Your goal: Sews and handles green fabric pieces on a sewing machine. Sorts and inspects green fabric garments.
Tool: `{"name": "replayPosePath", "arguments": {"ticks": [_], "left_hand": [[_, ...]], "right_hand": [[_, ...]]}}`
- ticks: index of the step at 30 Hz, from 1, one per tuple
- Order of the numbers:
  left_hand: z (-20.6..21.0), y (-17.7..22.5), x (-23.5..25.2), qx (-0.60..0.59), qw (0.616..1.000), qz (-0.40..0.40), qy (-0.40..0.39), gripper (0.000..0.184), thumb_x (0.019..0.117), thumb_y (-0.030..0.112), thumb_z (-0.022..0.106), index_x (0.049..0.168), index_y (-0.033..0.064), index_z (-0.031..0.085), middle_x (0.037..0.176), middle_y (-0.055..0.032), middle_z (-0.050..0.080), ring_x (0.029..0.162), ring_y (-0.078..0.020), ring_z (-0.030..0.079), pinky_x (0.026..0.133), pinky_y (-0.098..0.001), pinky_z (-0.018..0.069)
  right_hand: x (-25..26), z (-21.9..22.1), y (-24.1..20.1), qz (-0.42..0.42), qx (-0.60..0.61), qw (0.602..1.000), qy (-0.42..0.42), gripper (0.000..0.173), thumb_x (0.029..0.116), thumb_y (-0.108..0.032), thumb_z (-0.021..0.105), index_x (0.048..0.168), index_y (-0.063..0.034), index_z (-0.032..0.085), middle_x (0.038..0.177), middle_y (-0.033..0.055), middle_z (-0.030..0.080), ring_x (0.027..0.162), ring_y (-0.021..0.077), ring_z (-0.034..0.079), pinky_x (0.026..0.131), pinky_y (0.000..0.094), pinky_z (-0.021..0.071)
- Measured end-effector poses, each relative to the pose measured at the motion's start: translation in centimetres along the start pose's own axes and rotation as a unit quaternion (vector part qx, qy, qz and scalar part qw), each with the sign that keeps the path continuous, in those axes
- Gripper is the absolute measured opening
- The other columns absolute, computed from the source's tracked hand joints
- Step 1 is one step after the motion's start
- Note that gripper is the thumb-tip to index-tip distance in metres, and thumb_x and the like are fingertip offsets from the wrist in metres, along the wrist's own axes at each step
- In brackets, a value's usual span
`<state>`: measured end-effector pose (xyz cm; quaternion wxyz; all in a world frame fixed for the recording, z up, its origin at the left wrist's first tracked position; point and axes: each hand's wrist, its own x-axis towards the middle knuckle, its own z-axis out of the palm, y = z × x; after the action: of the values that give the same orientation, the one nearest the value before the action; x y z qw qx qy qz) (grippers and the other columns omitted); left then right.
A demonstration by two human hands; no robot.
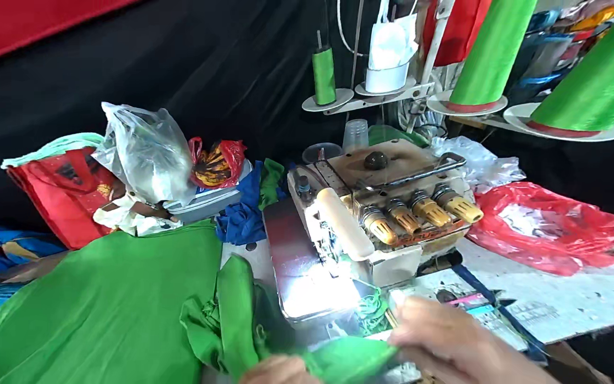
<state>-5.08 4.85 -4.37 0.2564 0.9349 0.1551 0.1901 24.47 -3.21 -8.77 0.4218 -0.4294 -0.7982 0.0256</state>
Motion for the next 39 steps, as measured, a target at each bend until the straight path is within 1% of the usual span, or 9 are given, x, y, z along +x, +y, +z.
{"name": "replayPosePath", "arguments": {"ticks": [4,8,14,19,24,29,33,36,39], "left_hand": [[0.4,-1.3,2.2,-0.01,0.996,0.006,0.086,0.019,0.0958,0.018,0.069,0.094,-0.0011,0.072,0.085,-0.0143,0.067,0.083,-0.0208,0.066,0.077,-0.0312,0.0546],[-1.0,-3.3,0.8,-0.185,0.976,0.036,0.105,0.021,0.103,0.022,0.061,0.104,0.0018,0.067,0.103,-0.0076,0.071,0.109,-0.0102,0.068,0.104,-0.0342,0.0528],[-2.6,-1.9,-2.2,-0.176,0.967,0.039,0.178,0.016,0.0971,0.022,0.07,0.098,0.0097,0.06,0.077,0.0065,0.057,0.071,0.0085,0.051,0.064,-0.0077,0.0411],[-4.4,-2.6,-5.4,0.097,0.985,0.002,0.141,0.044,0.0898,0.047,0.074,0.109,0.007,0.071,0.092,-0.0072,0.074,0.087,-0.0127,0.071,0.08,-0.0321,0.0583],[-8.9,-3.7,-10.5,0.306,0.94,-0.059,0.14,0.03,0.0836,0.046,0.075,0.088,0.0158,0.076,0.079,0.0025,0.071,0.075,-0.0164,0.068,0.074,-0.0487,0.0541],[-15.2,1.1,-14.5,0.221,0.914,-0.253,0.228,0.019,0.0895,0.01,0.07,0.108,0.0091,0.072,0.095,-0.0015,0.072,0.083,-0.0141,0.069,0.075,-0.0405,0.0584],[-18.5,0.4,-12.7,0.152,0.851,-0.429,0.263,0.027,0.1051,0.011,0.055,0.13,0.0047,0.063,0.119,-0.0233,0.066,0.108,-0.0407,0.064,0.092,-0.0674,0.0456],[-22.1,-1.8,-13.2,0.159,0.836,-0.333,0.406,0.026,0.0993,0.005,0.056,0.125,0.0011,0.06,0.116,-0.021,0.066,0.105,-0.0329,0.065,0.089,-0.061,0.0506],[-23.6,1.7,-15.1,0.248,0.795,-0.21,0.512,0.033,0.0994,0.009,0.054,0.131,0.0014,0.052,0.115,-0.0102,0.062,0.098,-0.0081,0.06,0.088,-0.0337,0.0518]], "right_hand": [[0.3,-0.9,1.6,0.01,-0.015,0.998,0.052,0.02,0.1028,-0.032,0.061,0.1,-0.0128,0.068,0.084,0.002,0.063,0.086,0.0075,0.062,0.079,0.0174,0.0501],[0.9,0.0,0.5,0.088,0.086,0.987,0.104,0.021,0.0939,-0.039,0.072,0.096,-0.0179,0.069,0.09,-0.0066,0.068,0.09,-0.0009,0.065,0.082,0.0145,0.0545],[3.0,1.8,-2.8,0.139,0.281,0.936,0.157,0.011,0.0991,-0.034,0.064,0.105,-0.0267,0.071,0.093,-0.0172,0.071,0.085,-0.0081,0.065,0.075,0.0102,0.0542],[5.3,0.6,-5.6,0.107,0.223,0.937,0.245,0.014,0.1021,-0.033,0.061,0.108,-0.0282,0.072,0.092,-0.0128,0.071,0.08,-0.0019,0.067,0.071,0.0154,0.0579],[8.0,-2.5,-8.7,0.048,0.119,0.943,0.306,0.017,0.1064,-0.021,0.052,0.113,-0.0271,0.066,0.101,-0.0217,0.067,0.091,-0.0087,0.063,0.081,0.0115,0.0543],[12.6,-2.9,-10.4,0.053,0.117,0.948,0.293,0.016,0.1073,-0.013,0.047,0.116,-0.0156,0.06,0.1,-0.0162,0.065,0.088,-0.008,0.064,0.08,0.0123,0.0553],[20.4,1.2,-8.8,0.032,0.08,0.983,0.165,0.022,0.1067,-0.014,0.047,0.113,0.0003,0.062,0.095,0.0018,0.062,0.083,-0.0014,0.057,0.077,0.0204,0.0494],[25.7,1.8,-9.1,-0.023,0.125,0.971,0.2,0.025,0.1088,-0.013,0.042,0.117,0.0017,0.061,0.096,0.0009,0.062,0.084,-0.0024,0.059,0.078,0.0194,0.0513],[26.4,-0.2,-13.4,-0.162,0.09,0.946,0.265,0.022,0.1099,-0.013,0.041,0.115,-0.0029,0.059,0.098,-0.0088,0.061,0.088,-0.0089,0.059,0.081,0.0132,0.0524]]}}
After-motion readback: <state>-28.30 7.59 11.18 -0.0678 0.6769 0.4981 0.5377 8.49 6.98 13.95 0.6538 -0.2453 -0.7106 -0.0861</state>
